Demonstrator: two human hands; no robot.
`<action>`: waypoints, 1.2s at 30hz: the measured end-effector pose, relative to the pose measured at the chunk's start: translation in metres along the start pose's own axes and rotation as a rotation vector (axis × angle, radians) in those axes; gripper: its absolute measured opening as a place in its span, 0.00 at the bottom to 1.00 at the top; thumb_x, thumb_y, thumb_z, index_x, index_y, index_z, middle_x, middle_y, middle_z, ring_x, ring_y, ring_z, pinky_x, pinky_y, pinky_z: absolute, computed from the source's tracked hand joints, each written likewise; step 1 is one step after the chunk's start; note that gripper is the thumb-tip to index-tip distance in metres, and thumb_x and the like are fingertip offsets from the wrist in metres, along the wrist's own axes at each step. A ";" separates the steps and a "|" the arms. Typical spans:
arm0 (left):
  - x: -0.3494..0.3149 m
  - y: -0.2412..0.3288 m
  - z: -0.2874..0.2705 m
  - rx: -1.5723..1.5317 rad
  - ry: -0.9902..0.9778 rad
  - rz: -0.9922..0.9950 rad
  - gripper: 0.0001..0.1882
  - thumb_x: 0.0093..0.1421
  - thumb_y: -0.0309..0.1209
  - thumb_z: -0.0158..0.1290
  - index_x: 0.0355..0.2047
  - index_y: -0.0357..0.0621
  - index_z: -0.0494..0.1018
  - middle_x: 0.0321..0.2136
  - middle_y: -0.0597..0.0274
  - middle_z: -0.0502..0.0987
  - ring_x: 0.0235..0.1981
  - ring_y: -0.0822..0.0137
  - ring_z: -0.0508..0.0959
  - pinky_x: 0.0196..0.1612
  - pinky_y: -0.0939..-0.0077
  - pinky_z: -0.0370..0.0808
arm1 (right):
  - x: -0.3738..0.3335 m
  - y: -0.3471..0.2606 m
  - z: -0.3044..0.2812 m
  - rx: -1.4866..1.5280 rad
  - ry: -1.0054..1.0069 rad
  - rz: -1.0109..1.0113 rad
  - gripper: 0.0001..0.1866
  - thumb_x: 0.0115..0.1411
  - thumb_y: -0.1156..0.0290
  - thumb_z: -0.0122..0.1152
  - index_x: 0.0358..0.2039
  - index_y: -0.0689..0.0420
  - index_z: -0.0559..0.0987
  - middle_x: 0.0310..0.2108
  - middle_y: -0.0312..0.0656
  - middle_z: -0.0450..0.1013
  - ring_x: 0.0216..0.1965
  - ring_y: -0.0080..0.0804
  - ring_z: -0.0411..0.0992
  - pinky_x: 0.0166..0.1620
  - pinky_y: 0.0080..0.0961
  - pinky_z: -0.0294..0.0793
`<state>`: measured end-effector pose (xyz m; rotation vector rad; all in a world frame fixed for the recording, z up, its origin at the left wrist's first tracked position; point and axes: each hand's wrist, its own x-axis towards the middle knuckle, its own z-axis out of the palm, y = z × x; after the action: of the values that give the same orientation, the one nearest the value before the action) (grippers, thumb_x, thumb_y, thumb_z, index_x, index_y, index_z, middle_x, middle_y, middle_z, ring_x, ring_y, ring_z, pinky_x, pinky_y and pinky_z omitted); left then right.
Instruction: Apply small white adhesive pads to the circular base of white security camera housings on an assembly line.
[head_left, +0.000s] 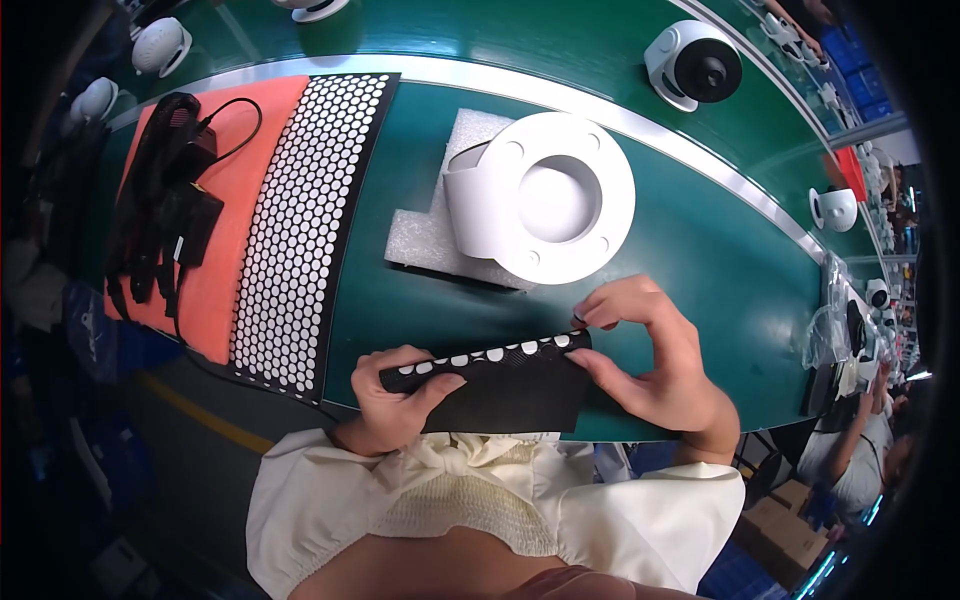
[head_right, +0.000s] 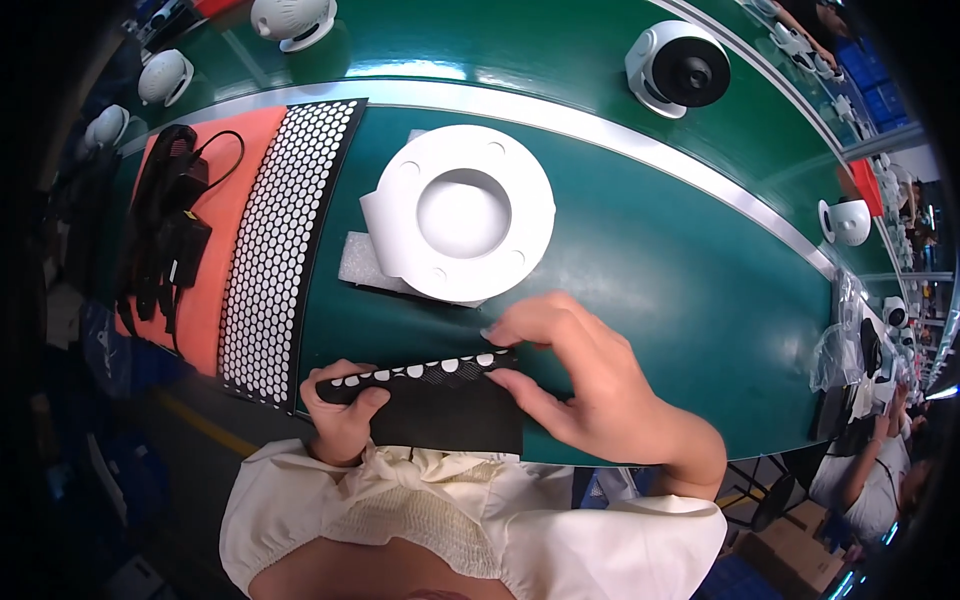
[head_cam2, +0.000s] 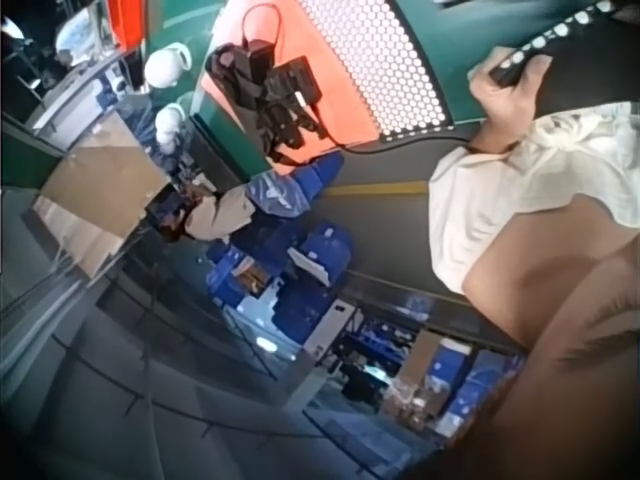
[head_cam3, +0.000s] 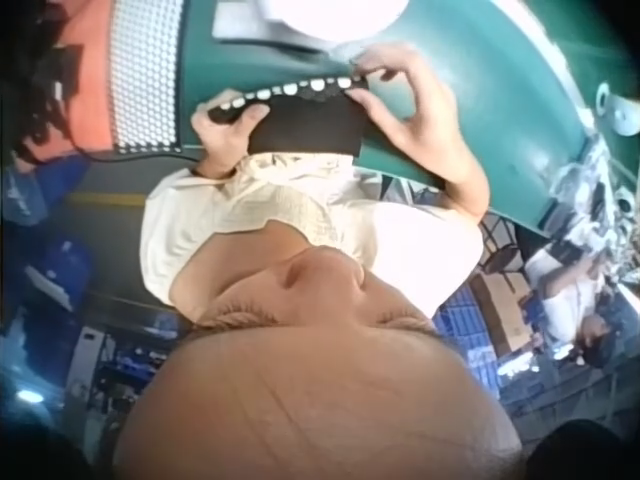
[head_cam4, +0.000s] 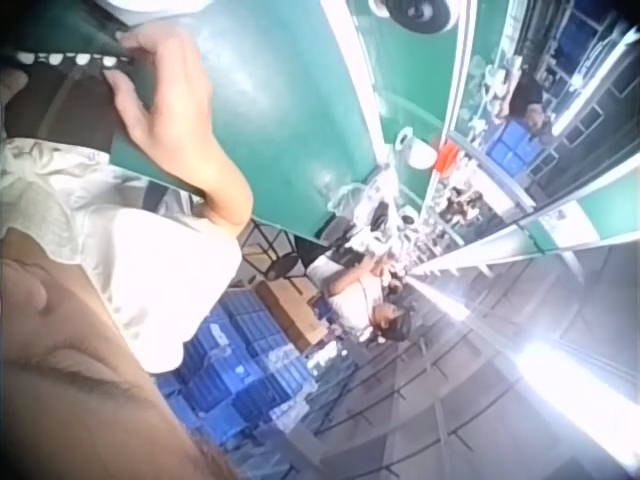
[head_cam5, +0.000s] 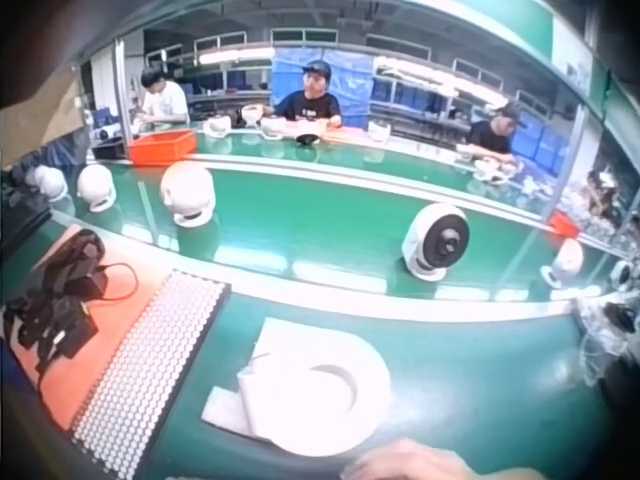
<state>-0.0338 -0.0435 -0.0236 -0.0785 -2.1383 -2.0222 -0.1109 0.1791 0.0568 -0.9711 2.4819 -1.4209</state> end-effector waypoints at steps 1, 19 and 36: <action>0.002 0.001 0.001 0.005 0.003 0.001 0.10 0.40 0.20 0.60 0.21 0.32 0.69 0.17 0.58 0.74 0.18 0.74 0.74 0.22 0.86 0.69 | -0.002 0.003 -0.001 0.005 0.010 -0.012 0.17 0.43 0.80 0.60 0.35 0.61 0.67 0.32 0.42 0.69 0.31 0.35 0.69 0.31 0.25 0.69; 0.007 0.011 0.006 -0.054 0.022 -0.132 0.05 0.44 0.21 0.58 0.19 0.35 0.71 0.15 0.65 0.74 0.16 0.83 0.69 0.20 0.89 0.64 | -0.008 0.000 0.009 -0.091 0.087 -0.099 0.15 0.38 0.87 0.60 0.28 0.61 0.67 0.25 0.43 0.69 0.29 0.37 0.70 0.30 0.26 0.67; 0.008 0.008 0.003 -0.044 -0.070 -0.137 0.07 0.44 0.23 0.59 0.19 0.37 0.70 0.13 0.68 0.71 0.15 0.84 0.66 0.18 0.88 0.63 | 0.065 0.006 -0.010 0.168 0.334 -0.208 0.17 0.44 0.89 0.54 0.34 0.63 0.63 0.32 0.43 0.64 0.32 0.27 0.68 0.39 0.21 0.67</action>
<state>-0.0406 -0.0404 -0.0143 -0.0101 -2.1966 -2.1737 -0.1694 0.1511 0.0705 -1.0586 2.4800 -1.9688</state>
